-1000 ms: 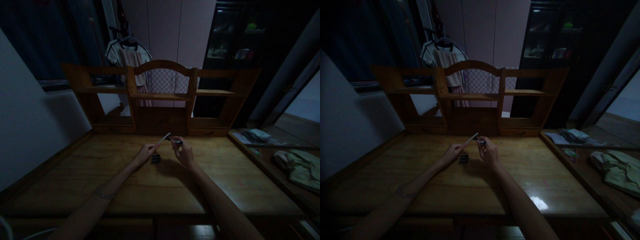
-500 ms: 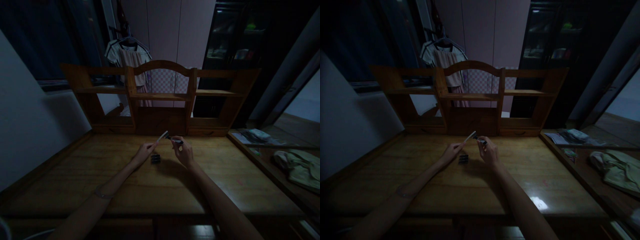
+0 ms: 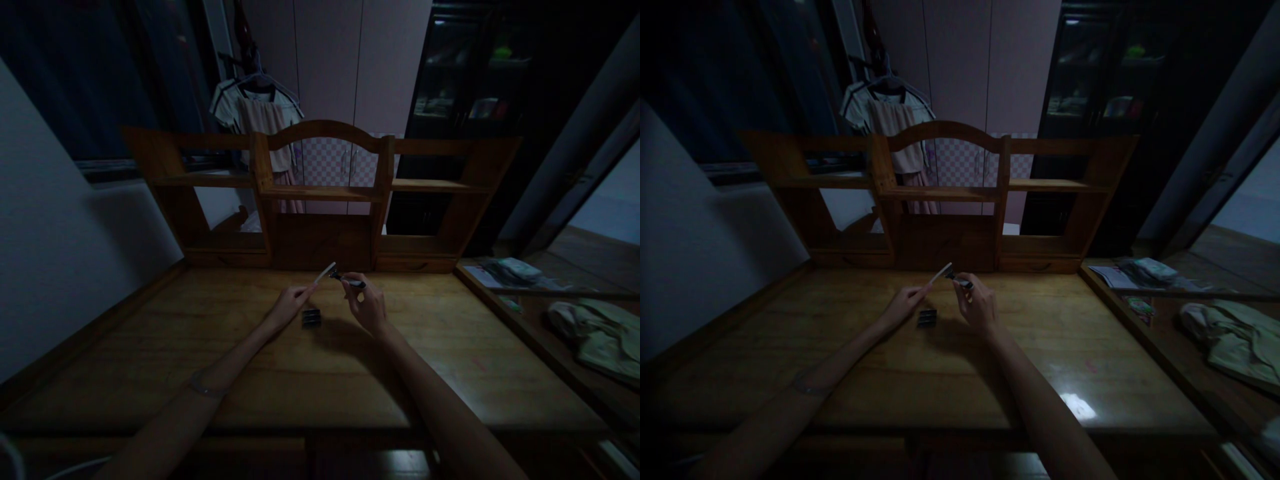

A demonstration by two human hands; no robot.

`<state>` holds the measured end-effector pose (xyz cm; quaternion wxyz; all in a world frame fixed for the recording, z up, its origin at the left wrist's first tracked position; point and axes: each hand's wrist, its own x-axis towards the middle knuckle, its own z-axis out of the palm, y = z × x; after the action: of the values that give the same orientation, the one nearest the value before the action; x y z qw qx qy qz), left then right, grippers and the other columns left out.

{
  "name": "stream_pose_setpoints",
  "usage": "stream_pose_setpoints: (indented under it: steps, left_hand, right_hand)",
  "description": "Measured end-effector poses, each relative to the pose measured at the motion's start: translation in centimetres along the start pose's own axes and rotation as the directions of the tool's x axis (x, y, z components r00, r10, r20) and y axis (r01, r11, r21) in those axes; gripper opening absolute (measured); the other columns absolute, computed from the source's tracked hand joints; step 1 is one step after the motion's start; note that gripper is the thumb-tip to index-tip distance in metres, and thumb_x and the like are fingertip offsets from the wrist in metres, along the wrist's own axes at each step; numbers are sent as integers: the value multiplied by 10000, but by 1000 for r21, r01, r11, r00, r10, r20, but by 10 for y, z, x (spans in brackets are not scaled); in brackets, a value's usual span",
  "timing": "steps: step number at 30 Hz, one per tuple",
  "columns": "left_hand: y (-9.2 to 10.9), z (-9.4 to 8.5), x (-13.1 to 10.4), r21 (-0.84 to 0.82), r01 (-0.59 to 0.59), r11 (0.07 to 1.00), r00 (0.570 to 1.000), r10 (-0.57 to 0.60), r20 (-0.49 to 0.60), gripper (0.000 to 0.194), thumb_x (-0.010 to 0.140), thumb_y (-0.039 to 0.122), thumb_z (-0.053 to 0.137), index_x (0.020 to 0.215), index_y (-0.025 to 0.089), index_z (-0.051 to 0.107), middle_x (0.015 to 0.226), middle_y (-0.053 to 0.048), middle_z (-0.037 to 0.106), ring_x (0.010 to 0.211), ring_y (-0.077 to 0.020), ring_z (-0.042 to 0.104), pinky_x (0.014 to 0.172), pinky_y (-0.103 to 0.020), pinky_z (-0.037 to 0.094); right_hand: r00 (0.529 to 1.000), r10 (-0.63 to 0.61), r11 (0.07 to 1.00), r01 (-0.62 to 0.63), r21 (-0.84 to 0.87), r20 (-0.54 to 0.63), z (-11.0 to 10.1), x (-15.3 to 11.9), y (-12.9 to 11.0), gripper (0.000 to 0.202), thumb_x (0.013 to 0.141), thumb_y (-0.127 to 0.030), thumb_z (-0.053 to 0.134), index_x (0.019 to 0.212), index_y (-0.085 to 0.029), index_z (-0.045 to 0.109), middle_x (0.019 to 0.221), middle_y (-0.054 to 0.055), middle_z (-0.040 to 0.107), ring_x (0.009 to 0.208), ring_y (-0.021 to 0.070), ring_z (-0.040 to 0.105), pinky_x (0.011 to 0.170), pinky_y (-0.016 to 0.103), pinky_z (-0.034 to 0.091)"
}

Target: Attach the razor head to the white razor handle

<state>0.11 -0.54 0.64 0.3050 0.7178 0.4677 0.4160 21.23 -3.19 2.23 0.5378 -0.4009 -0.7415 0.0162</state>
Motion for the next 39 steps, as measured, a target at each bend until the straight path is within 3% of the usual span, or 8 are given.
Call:
stream_pose_setpoints:
  steps: [6,13,19,29,34,39]
  left_hand:
    - [-1,2,0,12,-2,1000,999,1,44,504,811,584,443,538,162,419,544,35,310,550,-102,298,506,-224,212]
    - [-5,0,3,25,17,1000,998,-15,-57,515,804,609,429,560,157,460,548,33,331,551,-102,296,502,-224,206]
    - [-6,2,2,13,-6,1000,1000,6,4,508,818,598,428,559,161,440,543,39,311,536,-98,292,499,-228,208]
    - [-5,0,1,-48,17,999,998,-20,-67,492,830,568,433,540,178,357,514,48,291,495,-86,275,476,-226,196]
    - [-7,1,1,-70,67,995,998,-67,-6,488,826,583,427,557,184,349,523,50,282,478,-84,266,456,-221,187]
    - [-10,2,2,-86,111,990,994,-112,-18,504,813,610,422,548,188,349,499,56,277,449,-81,264,438,-217,176]
  right_hand:
    - [1000,17,1000,-17,15,9,0,0,0,207,920,-322,470,1044,-184,562,859,59,661,656,132,626,635,226,480]
    - [1000,23,1000,-23,19,14,-2,0,-1,209,921,-318,464,1043,-179,563,871,63,652,662,130,612,655,231,471]
    - [999,25,999,-26,37,24,-1,0,-2,217,919,-319,459,1061,-184,554,886,65,644,680,135,604,636,228,466]
    - [1000,16,1000,-16,27,6,-3,3,-4,228,910,-307,471,1073,-180,566,913,73,637,739,149,601,698,253,461]
    - [999,-9,999,8,40,41,0,1,1,277,922,-298,457,1155,-205,576,1001,79,646,766,147,614,706,249,470]
    - [997,17,999,-20,31,79,3,-1,8,290,920,-281,461,1180,-235,580,1036,65,647,729,134,615,702,242,471]
